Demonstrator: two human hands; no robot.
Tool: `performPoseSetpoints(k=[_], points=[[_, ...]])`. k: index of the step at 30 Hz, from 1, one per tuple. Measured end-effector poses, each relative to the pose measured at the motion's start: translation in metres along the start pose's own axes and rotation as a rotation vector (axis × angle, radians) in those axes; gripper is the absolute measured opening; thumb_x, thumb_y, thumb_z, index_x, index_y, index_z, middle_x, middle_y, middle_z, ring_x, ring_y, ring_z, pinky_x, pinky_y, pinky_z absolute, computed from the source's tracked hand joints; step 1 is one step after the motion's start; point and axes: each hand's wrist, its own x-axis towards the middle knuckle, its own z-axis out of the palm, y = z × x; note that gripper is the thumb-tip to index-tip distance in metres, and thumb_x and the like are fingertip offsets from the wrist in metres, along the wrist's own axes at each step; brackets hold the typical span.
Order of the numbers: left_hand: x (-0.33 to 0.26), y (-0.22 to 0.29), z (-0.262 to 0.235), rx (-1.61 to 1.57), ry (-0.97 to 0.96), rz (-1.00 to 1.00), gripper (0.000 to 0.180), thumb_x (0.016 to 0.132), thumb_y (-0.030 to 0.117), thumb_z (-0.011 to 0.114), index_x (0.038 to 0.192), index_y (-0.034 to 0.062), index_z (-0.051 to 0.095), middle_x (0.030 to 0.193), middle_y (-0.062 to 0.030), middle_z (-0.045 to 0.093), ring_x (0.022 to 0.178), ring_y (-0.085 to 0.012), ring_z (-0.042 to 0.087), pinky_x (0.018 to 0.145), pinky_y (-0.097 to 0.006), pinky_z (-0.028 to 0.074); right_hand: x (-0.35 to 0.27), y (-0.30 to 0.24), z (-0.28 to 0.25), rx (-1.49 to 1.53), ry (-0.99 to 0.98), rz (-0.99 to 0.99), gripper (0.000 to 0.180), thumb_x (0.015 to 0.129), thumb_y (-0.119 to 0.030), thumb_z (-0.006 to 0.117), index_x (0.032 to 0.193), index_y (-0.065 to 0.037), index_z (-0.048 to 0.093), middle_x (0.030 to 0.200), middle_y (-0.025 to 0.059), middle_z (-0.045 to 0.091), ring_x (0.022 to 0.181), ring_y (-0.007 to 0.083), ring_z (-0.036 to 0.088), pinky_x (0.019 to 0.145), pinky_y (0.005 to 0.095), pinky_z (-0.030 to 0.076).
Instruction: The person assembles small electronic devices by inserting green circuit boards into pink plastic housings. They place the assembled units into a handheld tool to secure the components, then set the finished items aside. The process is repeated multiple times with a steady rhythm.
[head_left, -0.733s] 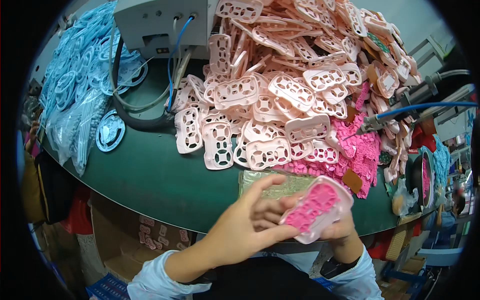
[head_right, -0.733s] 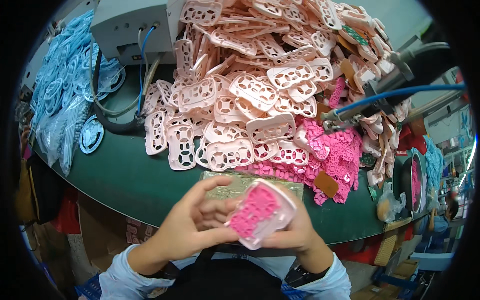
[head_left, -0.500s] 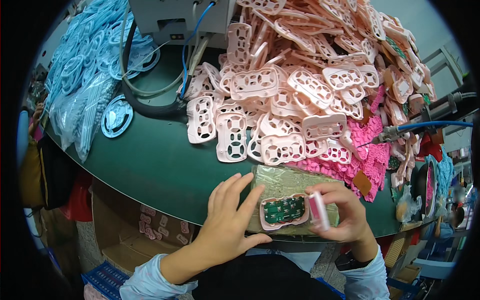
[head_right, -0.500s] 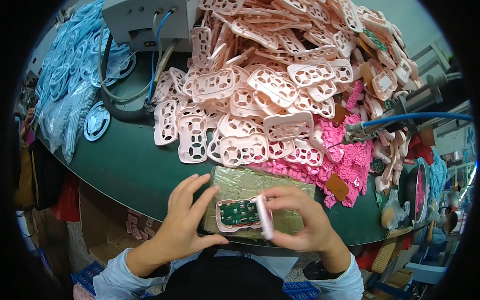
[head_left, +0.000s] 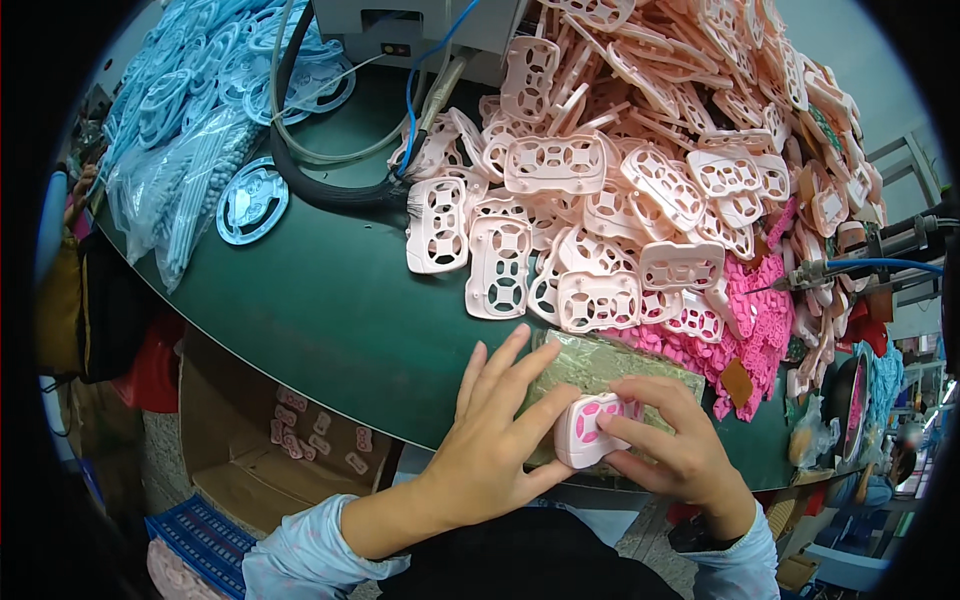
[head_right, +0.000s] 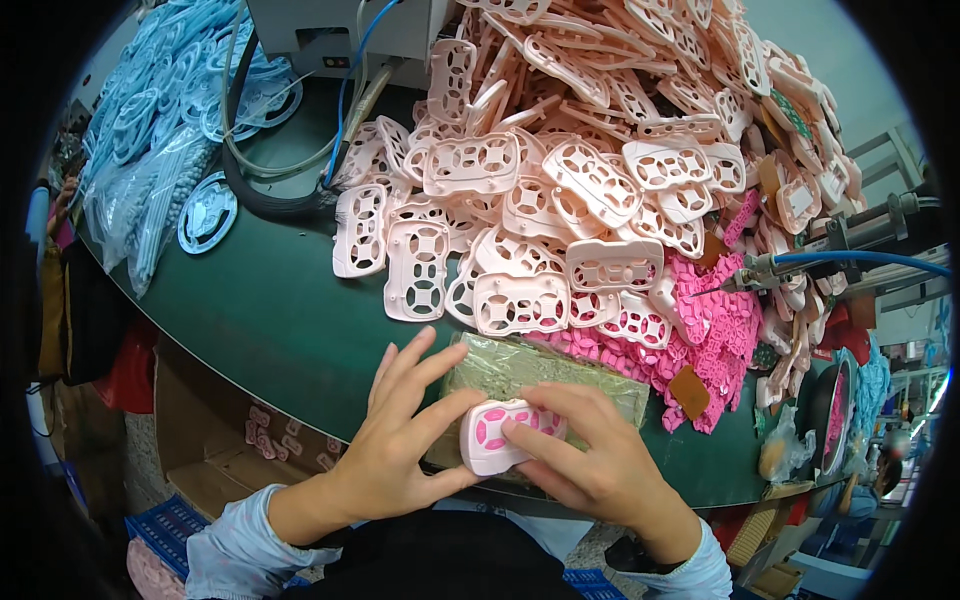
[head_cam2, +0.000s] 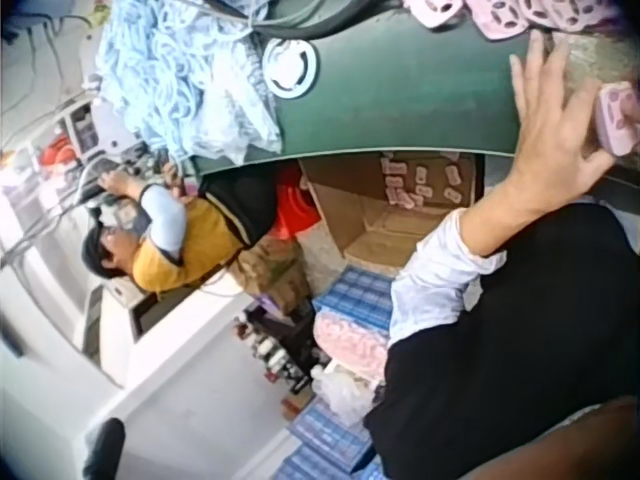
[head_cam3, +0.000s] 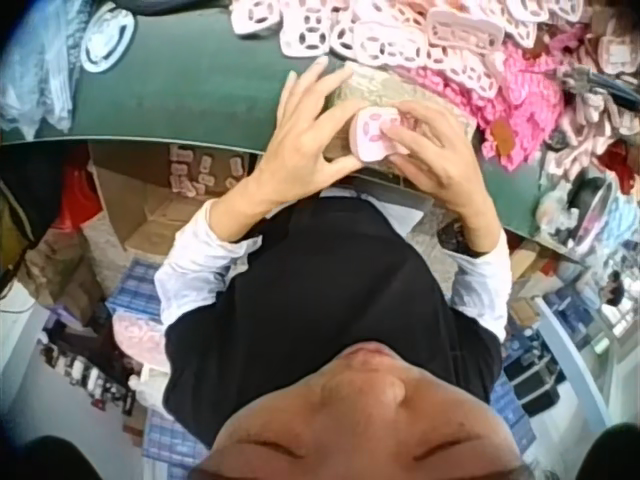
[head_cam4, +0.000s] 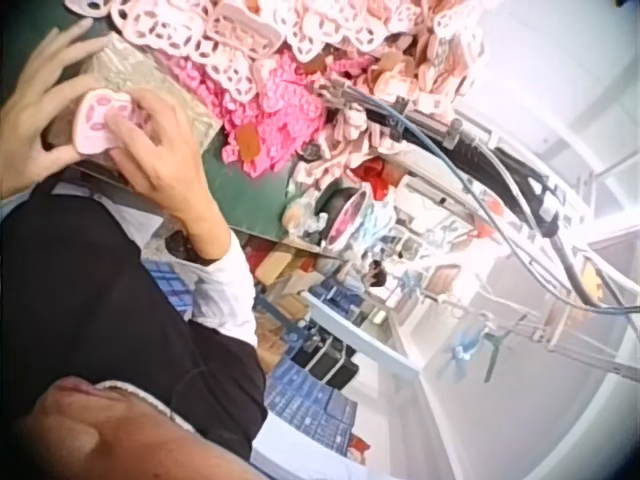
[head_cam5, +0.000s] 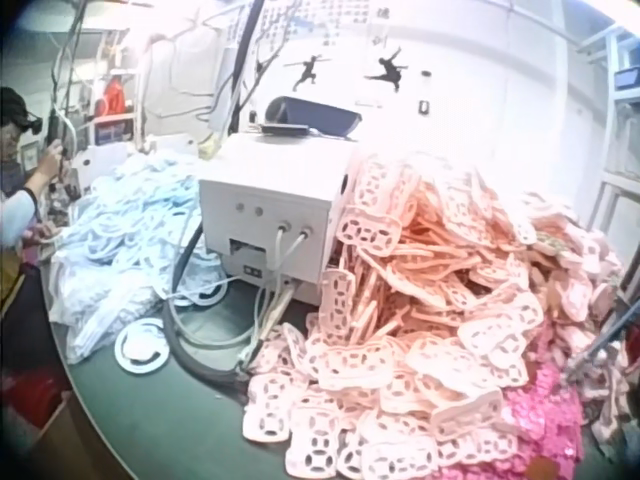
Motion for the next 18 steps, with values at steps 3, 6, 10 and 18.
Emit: performPoseSetpoints(k=[3,6,10,18], points=[[-0.001,-0.001,0.002,-0.113,0.039,0.031,0.065,0.063,0.018,0.083,0.121,0.0046,0.056,0.131,-0.0174,0.051,0.126,-0.0403,0.044,0.105,-0.050,0.035,-0.003,0.002,0.004,0.031,0.044,0.002,0.049,0.064,-0.007,0.078,0.112,-0.010,0.065,0.118,0.0175,0.057,0.105,0.0360,0.058,0.085,0.0435,0.050],[-0.006,0.003,0.007,-0.251,0.027,-0.003,0.067,0.069,0.012,0.081,0.128,0.0002,0.050,0.122,-0.0178,0.059,0.114,-0.0319,0.059,0.097,-0.040,0.047,-0.010,0.006,0.012,0.067,0.097,0.008,0.051,0.063,-0.005,0.078,0.112,-0.009,0.065,0.119,0.0176,0.056,0.104,0.0359,0.058,0.085,0.0432,0.050],[-0.001,0.027,-0.006,-0.893,-0.171,-0.419,0.068,0.079,0.007,0.075,0.136,-0.0025,0.040,0.120,-0.0190,0.060,0.109,-0.0229,0.061,0.094,-0.034,0.051,-0.010,0.005,0.015,-0.019,0.173,-0.060,0.049,0.062,-0.004,0.078,0.110,-0.010,0.067,0.119,0.0184,0.056,0.104,0.0361,0.059,0.085,0.0427,0.050],[-0.003,0.039,-0.001,-0.857,-0.070,-0.445,0.053,0.089,0.013,0.064,0.135,-0.0024,0.043,0.105,-0.0218,0.066,0.096,-0.0209,0.066,0.085,-0.035,0.055,-0.012,-0.004,0.011,-0.219,0.239,-0.178,0.037,0.067,-0.008,0.072,0.104,-0.014,0.071,0.119,0.0164,0.057,0.108,0.0324,0.056,0.087,0.0400,0.053]])
